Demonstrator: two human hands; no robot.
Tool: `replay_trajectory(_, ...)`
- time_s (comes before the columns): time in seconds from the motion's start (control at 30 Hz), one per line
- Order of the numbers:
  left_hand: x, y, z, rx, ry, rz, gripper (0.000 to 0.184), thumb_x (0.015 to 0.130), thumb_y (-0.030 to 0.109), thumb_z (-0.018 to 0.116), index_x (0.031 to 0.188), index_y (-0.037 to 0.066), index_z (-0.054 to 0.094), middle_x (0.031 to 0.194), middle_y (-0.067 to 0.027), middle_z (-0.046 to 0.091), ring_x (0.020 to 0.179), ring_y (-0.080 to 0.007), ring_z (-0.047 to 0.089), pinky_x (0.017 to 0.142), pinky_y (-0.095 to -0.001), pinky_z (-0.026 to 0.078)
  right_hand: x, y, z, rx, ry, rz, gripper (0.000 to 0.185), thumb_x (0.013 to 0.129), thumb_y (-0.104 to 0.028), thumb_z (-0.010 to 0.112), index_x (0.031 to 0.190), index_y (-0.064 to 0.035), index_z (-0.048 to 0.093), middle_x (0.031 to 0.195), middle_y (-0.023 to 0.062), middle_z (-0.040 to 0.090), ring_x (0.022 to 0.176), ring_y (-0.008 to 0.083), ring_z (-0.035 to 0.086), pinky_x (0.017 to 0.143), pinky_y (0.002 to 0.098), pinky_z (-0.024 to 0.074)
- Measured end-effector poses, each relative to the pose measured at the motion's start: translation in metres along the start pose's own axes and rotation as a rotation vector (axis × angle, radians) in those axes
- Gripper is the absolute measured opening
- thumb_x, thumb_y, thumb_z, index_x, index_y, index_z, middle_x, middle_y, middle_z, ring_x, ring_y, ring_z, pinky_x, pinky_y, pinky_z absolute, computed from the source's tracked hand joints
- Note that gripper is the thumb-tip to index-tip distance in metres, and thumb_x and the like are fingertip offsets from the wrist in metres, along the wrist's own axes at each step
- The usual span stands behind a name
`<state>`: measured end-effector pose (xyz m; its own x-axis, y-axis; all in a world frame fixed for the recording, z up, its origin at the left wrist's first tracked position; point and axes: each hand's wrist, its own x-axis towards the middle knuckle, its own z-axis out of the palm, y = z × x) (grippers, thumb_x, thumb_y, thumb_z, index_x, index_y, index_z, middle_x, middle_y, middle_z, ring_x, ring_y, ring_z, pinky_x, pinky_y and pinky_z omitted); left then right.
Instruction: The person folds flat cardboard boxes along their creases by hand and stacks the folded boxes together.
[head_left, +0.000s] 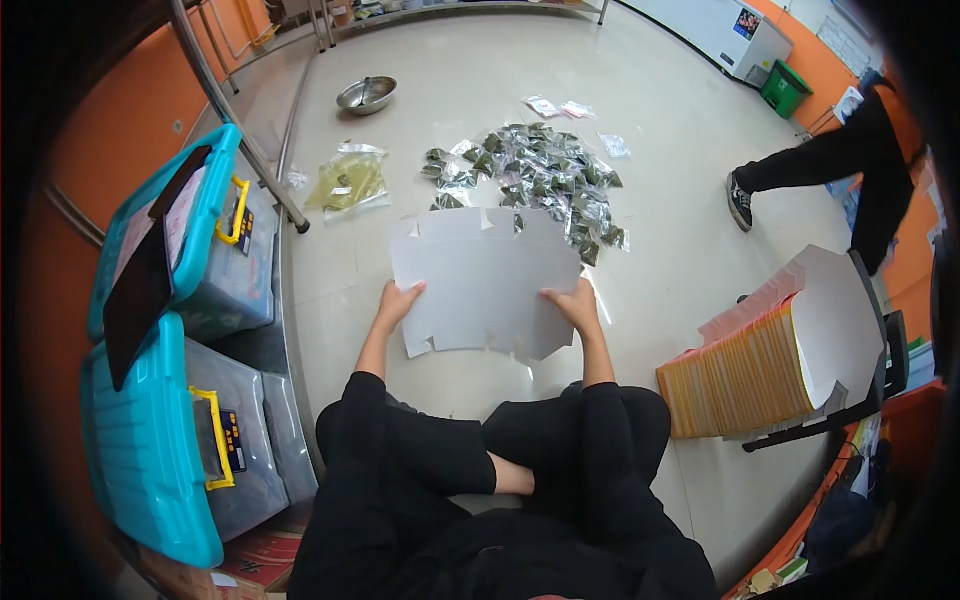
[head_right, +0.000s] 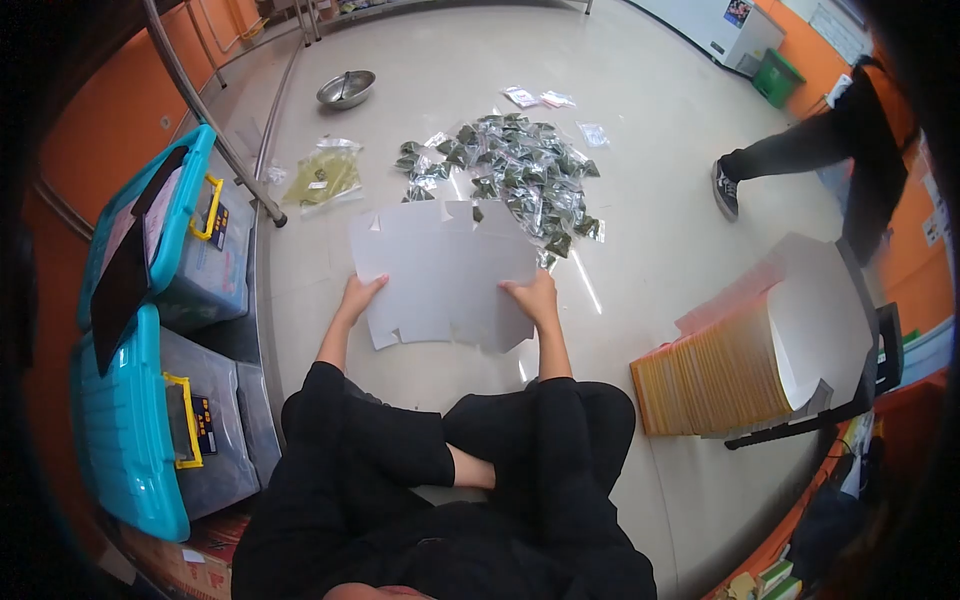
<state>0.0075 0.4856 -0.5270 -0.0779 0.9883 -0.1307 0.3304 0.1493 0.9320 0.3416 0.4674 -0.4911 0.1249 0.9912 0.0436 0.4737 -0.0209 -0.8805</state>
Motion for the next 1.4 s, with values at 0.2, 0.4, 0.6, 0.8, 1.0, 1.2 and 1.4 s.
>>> replay_trajectory(0.2, 0.004, -0.018, 0.011, -0.03, 0.095, -0.119, 0.03, 0.076, 0.018, 0.063, 0.095, -0.005, 0.059, 0.087, -0.0124, 0.063, 0.076, -0.0177, 0.061, 0.067, -0.0298, 0.048, -0.041, -0.073, 0.013, -0.169, -0.066, -0.14, 0.027, 0.063, -0.012, 0.066, 0.088, -0.0017, 0.06, 0.077, 0.0167, 0.062, 0.07, 0.0305, 0.061, 0.063, 0.0347, 0.0477)
replay_trajectory(0.4, 0.009, -0.033, 0.014, -0.114, 0.108, -0.225, 0.033, 0.076, 0.021, 0.063, 0.097, -0.005, 0.058, 0.086, -0.0123, 0.062, 0.075, -0.0189, 0.06, 0.064, -0.0304, 0.047, -0.086, -0.124, 0.043, -0.182, -0.071, -0.372, 0.015, 0.066, -0.006, 0.061, 0.079, -0.0014, 0.055, 0.074, 0.0146, 0.055, 0.067, 0.0344, 0.055, 0.059, 0.0393, 0.0443)
replay_trajectory(0.6, 0.011, -0.049, 0.033, 0.044, 0.261, -0.226, 0.024, 0.072, 0.018, 0.063, 0.085, -0.003, 0.062, 0.077, -0.0138, 0.064, 0.067, -0.0196, 0.06, 0.06, -0.0317, 0.045, -0.115, -0.143, 0.065, -0.143, -0.093, -0.369, 0.009, 0.066, -0.001, 0.057, 0.074, -0.0011, 0.053, 0.074, 0.0138, 0.051, 0.063, 0.0343, 0.053, 0.058, 0.0402, 0.0433)
replay_trajectory(0.8, -0.005, -0.057, 0.051, -0.042, 0.207, -0.043, 0.025, 0.072, 0.023, 0.062, 0.083, 0.0, 0.062, 0.081, -0.016, 0.063, 0.074, -0.0268, 0.06, 0.064, -0.0375, 0.046, -0.128, -0.15, 0.084, -0.116, -0.108, -0.33, 0.014, 0.065, 0.0, 0.056, 0.078, -0.0003, 0.055, 0.074, 0.0141, 0.052, 0.063, 0.0344, 0.054, 0.058, 0.0406, 0.0446)
replay_trajectory(1.0, -0.007, -0.035, 0.07, 0.42, 0.227, -0.182, 0.024, 0.071, 0.025, 0.062, 0.082, 0.003, 0.062, 0.085, -0.0174, 0.063, 0.082, -0.0347, 0.06, 0.07, -0.0431, 0.048, -0.093, -0.132, 0.1, -0.266, -0.054, -0.255, 0.009, 0.064, -0.003, 0.054, 0.07, 0.0019, 0.058, 0.074, 0.0184, 0.055, 0.066, 0.0363, 0.056, 0.061, 0.041, 0.0461)
replay_trajectory(1.2, 0.016, -0.027, 0.107, 0.708, 0.164, -0.474, 0.025, 0.07, 0.014, 0.06, 0.093, 0.003, 0.06, 0.097, -0.0168, 0.06, 0.091, -0.0325, 0.058, 0.076, -0.04, 0.049, -0.054, -0.082, 0.048, -0.46, -0.065, 0.161, 0.017, 0.059, -0.008, 0.055, 0.07, 0.0049, 0.059, 0.077, 0.0274, 0.058, 0.074, 0.0384, 0.059, 0.067, 0.0419, 0.0482)
replay_trajectory(1.4, 0.004, -0.016, 0.131, 0.919, 0.309, -0.342, 0.018, 0.075, 0.007, 0.057, 0.093, 0.001, 0.059, 0.102, -0.0128, 0.052, 0.096, -0.0323, 0.052, 0.073, -0.0364, 0.051, -0.053, -0.025, 0.028, -0.388, 0.073, 0.386, 0.024, 0.062, -0.012, 0.054, 0.08, 0.0028, 0.06, 0.081, 0.023, 0.061, 0.075, 0.0377, 0.06, 0.068, 0.0422, 0.048)
